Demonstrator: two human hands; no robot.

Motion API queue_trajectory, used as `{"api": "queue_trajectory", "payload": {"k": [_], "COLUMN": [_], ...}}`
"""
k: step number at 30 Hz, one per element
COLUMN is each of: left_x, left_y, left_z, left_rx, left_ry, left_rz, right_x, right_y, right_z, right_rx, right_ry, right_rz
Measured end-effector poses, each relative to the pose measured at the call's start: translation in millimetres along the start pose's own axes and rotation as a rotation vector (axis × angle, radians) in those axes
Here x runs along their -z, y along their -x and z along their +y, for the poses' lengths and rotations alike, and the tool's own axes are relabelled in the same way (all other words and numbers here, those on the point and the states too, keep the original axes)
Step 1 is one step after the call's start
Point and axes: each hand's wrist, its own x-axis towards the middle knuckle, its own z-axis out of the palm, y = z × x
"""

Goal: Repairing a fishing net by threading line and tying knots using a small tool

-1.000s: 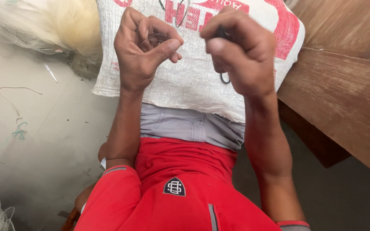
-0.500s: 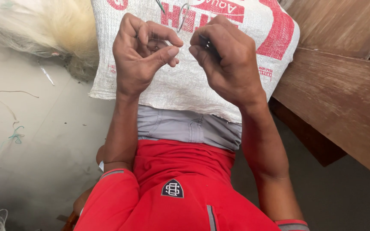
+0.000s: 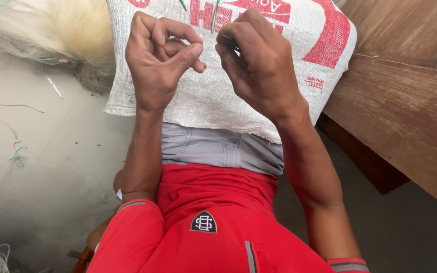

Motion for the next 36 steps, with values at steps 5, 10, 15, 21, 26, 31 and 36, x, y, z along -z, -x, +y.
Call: {"api": "queue_trajectory", "payload": {"k": [5,10,15,21,26,31,36], "left_x": [1.6,-0.3,-0.7,-1.5,-1.7,-2.0,-2.8], "left_y": [0.2,0.5,0.9,0.8,1.4,1.6,0.4], "left_z": [1.0,2.0,3.0,4.4,3.5,2.9,3.3], "left_rx": [-0.005,-0.015,-0.004,-0.011,-0.004,-0.007,-0.035], "left_ry": [0.005,-0.012,-0.002,-0.042,-0.025,-0.035,-0.084], "left_rz": [-0.006,-0.016,-0.012,-0.014,-0.023,-0.024,-0.034], "right_x": [0.9,1.4,0.8,0.6,-0.2,0.7,-0.8], "right_y": [-1.5,-0.1,0.6,-0.2,1.4,1.4,2.7], "right_z": [-0.1,-0.2,1.2,0.7,3.2,1.3,2.6], "right_rx": [0.020,0.039,0.051,0.069,0.082,0.071,0.070], "right_ry": [-0.024,-0.012,0.015,0.014,0.009,-0.008,-0.015], "right_rz": [-0.041,-0.055,-0.058,-0.062,-0.066,-0.074,-0.080]}}
